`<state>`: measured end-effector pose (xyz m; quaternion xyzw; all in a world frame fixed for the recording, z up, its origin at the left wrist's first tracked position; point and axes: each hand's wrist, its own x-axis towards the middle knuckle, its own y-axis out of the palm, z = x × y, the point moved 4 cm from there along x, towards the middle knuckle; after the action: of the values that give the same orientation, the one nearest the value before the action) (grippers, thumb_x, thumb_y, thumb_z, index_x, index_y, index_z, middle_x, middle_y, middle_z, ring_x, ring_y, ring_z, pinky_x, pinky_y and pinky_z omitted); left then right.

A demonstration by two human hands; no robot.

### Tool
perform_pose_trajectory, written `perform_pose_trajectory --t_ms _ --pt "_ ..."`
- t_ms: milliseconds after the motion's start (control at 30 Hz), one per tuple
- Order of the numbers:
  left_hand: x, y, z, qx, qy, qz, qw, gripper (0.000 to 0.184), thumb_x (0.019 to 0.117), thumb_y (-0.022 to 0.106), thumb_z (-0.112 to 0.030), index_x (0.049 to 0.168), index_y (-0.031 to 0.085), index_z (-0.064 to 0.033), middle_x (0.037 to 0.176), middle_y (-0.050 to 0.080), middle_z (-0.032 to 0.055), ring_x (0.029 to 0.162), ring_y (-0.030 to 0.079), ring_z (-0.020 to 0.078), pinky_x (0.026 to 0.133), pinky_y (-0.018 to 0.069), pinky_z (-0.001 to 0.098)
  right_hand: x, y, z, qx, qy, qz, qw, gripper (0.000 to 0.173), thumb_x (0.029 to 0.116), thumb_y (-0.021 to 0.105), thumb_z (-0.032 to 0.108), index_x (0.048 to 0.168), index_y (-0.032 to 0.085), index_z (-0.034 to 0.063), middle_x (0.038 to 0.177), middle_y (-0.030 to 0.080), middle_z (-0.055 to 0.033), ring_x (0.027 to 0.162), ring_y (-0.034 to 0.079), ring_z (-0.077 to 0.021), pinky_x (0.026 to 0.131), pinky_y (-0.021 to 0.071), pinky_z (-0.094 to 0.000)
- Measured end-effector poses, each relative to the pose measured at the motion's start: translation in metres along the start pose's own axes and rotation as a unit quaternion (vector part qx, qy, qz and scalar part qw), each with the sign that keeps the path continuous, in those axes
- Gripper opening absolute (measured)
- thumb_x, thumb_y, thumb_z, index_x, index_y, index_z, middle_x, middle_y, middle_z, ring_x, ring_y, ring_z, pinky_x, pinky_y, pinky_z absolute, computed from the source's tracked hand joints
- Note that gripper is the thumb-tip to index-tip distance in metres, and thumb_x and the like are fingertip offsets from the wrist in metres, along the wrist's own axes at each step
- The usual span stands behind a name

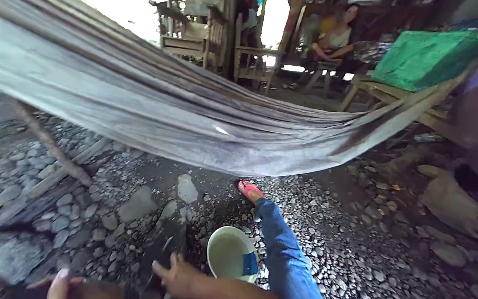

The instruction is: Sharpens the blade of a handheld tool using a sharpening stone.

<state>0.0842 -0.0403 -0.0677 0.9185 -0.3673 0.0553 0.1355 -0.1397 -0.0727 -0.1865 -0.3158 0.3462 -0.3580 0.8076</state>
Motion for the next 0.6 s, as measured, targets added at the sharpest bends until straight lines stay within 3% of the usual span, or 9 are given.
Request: perform_pose_trajectory --t_ms 100,167,333,400,533,600 --pt "-0.008 0.001 -0.006 0.023 0.020 -0.034 0.999 0.030 0.0901 0.069 -0.004 0.113 0.052 0.0046 0.071 0.065 -0.0084 0.059 0.066 0.0009 0.061 0.0615 0.0221 0.041 -0.030 -0.004 -0.010 0.113 0.000 0.994 0.061 0.1098 0.046 0.028 0.166 0.023 0.0214 0.155 0.031 -0.0411 0.140 0.039 -0.0573 0.112 0.0402 -0.0639" --pt "-0.010 0.005 -0.012 0.026 0.022 -0.055 0.998 0.030 0.0884 0.071 -0.005 0.111 0.055 0.0067 0.072 0.065 -0.0066 0.058 0.065 0.0000 0.059 0.0601 0.0209 0.048 -0.035 0.003 -0.026 0.149 0.003 0.988 0.061 0.1105 0.044 0.030 0.166 0.020 0.0215 0.157 0.030 -0.0395 0.142 0.038 -0.0555 0.115 0.0387 -0.0604" --pt "-0.005 0.005 -0.009 0.016 -0.020 -0.071 0.997 0.032 0.0861 0.075 -0.005 0.109 0.058 0.0088 0.073 0.066 -0.0006 0.059 0.064 0.0029 0.060 0.0584 0.0219 -0.003 0.010 0.006 -0.075 0.021 0.027 0.997 0.060 0.1086 0.050 0.029 0.164 0.028 0.0191 0.150 0.036 -0.0433 0.134 0.046 -0.0587 0.108 0.0458 -0.0592" --pt "-0.008 0.003 -0.009 0.006 -0.041 -0.054 0.998 0.034 0.0867 0.076 -0.005 0.111 0.058 0.0099 0.076 0.067 0.0029 0.061 0.065 0.0061 0.062 0.0590 0.0246 0.010 0.003 -0.005 -0.102 0.034 -0.024 0.994 0.060 0.1078 0.050 0.029 0.164 0.031 0.0176 0.146 0.042 -0.0433 0.130 0.049 -0.0585 0.106 0.0474 -0.0612" --pt "-0.015 0.003 -0.010 -0.031 -0.059 -0.058 0.996 0.036 0.0838 0.078 -0.004 0.110 0.059 0.0109 0.078 0.068 0.0060 0.065 0.065 0.0066 0.067 0.0589 0.0247 0.051 -0.028 -0.002 -0.106 0.126 -0.081 0.983 0.060 0.1101 0.046 0.026 0.164 0.026 0.0111 0.146 0.039 -0.0462 0.132 0.046 -0.0609 0.109 0.0412 -0.0628" --pt "-0.013 0.006 -0.013 -0.029 -0.065 -0.053 0.996 0.037 0.0841 0.079 -0.004 0.112 0.060 0.0109 0.080 0.066 0.0071 0.067 0.063 0.0062 0.069 0.0569 0.0240 0.035 -0.015 0.003 -0.096 0.053 -0.112 0.988 0.058 0.1078 0.051 0.019 0.161 0.033 0.0051 0.140 0.039 -0.0520 0.127 0.046 -0.0682 0.107 0.0402 -0.0686"
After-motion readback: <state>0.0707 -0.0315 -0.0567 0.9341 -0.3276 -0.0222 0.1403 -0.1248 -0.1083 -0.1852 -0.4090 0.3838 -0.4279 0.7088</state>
